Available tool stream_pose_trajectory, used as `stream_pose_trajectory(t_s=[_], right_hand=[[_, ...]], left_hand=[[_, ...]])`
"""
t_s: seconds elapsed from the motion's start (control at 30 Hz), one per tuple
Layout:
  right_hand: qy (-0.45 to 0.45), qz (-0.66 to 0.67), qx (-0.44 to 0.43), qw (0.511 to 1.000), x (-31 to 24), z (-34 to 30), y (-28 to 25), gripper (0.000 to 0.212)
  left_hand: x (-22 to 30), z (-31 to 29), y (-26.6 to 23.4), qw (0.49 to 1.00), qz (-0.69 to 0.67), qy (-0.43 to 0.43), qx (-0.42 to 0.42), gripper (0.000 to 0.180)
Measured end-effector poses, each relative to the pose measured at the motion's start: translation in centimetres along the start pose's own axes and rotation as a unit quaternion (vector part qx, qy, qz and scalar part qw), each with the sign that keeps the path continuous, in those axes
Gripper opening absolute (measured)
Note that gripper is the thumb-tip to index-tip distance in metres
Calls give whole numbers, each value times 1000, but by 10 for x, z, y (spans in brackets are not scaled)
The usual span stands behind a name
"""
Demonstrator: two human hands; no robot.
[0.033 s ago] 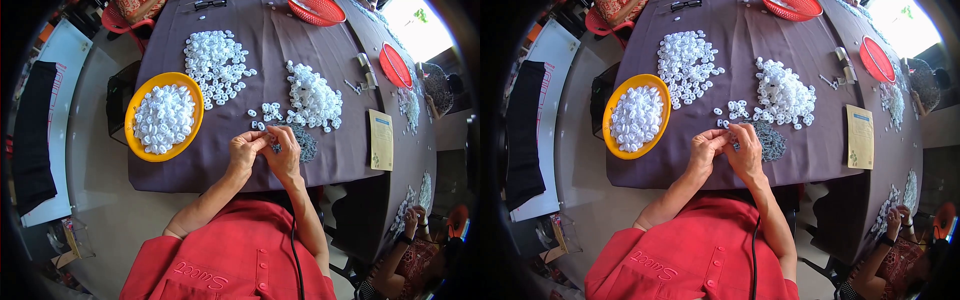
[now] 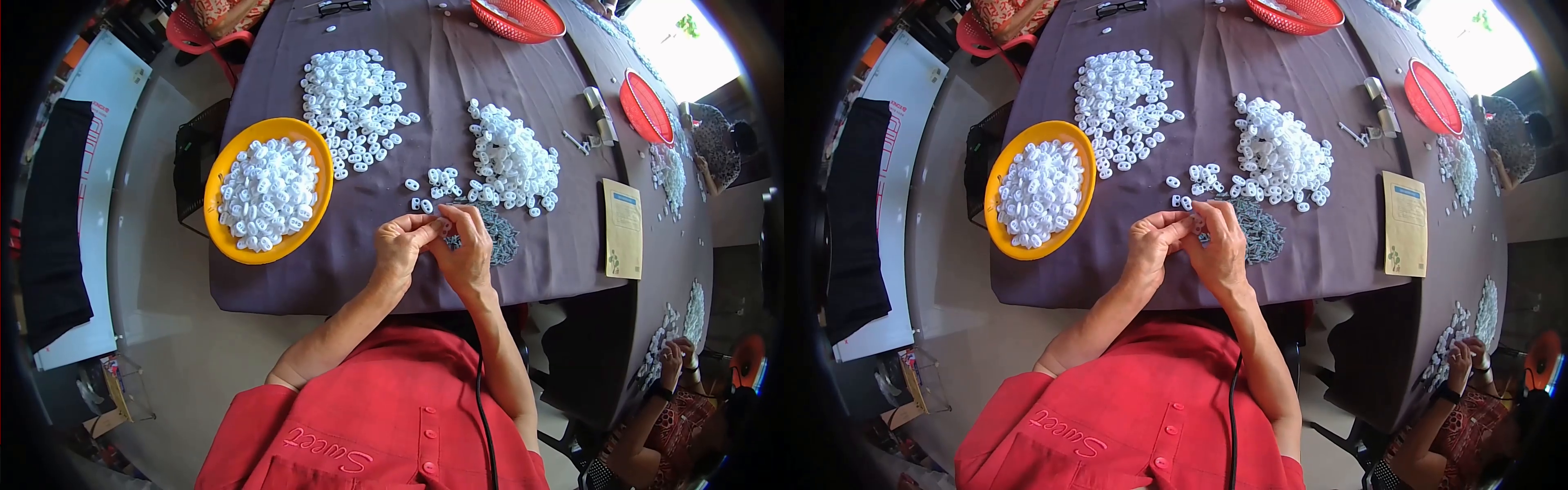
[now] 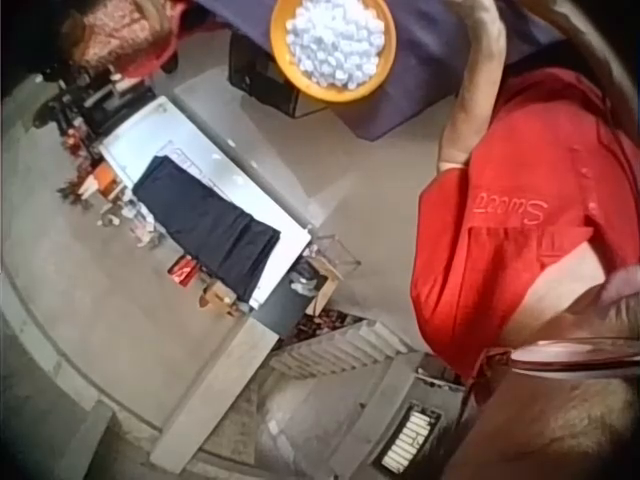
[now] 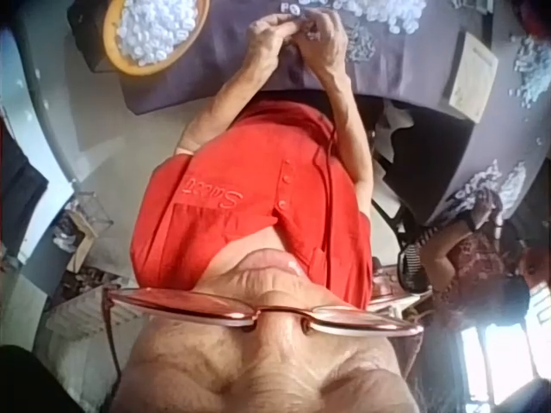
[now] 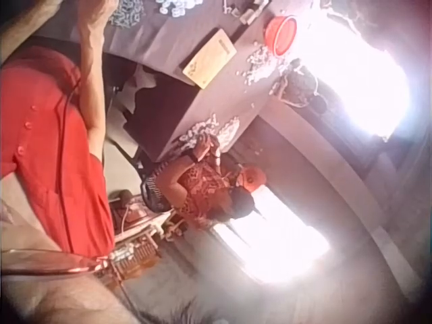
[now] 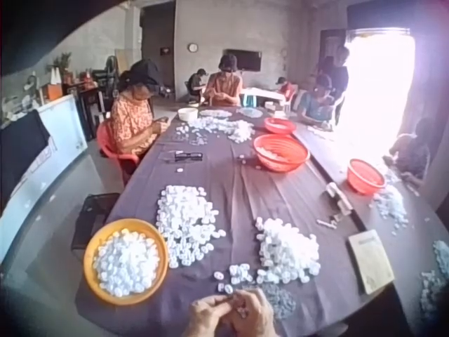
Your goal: The person assembles plastic cord locks by picking up plastic components and small parts from the table and fitting them together by hand.
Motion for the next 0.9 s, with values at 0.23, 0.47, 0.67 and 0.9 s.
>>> stream_pose_trajectory(t_s=[0.23, 0.47, 0.67, 0.9], right_hand=[[23, 14, -10, 1000, 5, -1, -2, 25], [13, -10, -24, 1000, 5, -3, -2, 24], [-7, -16, -49, 999, 1, -3, -1, 26], [15, -3, -61, 998, 4, -6, 1, 23]], left_hand=[[5, -5, -1, 1000, 12, -5, 27, 10], [-4, 5, -9, 991, 103, -47, -64, 16], [2, 5, -9, 982, 169, 8, -84, 17], [-4, 8, -14, 977, 182, 45, -99, 17]])
Point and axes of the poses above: each hand's wrist, its own z-axis towards the middle knuckle, its own y-axis out of the palm, x = y × z, the point moved 5 cm from there along z, towards the middle knuckle, and after that the axes turned 7 degrees about z, right-handed, at the moved point
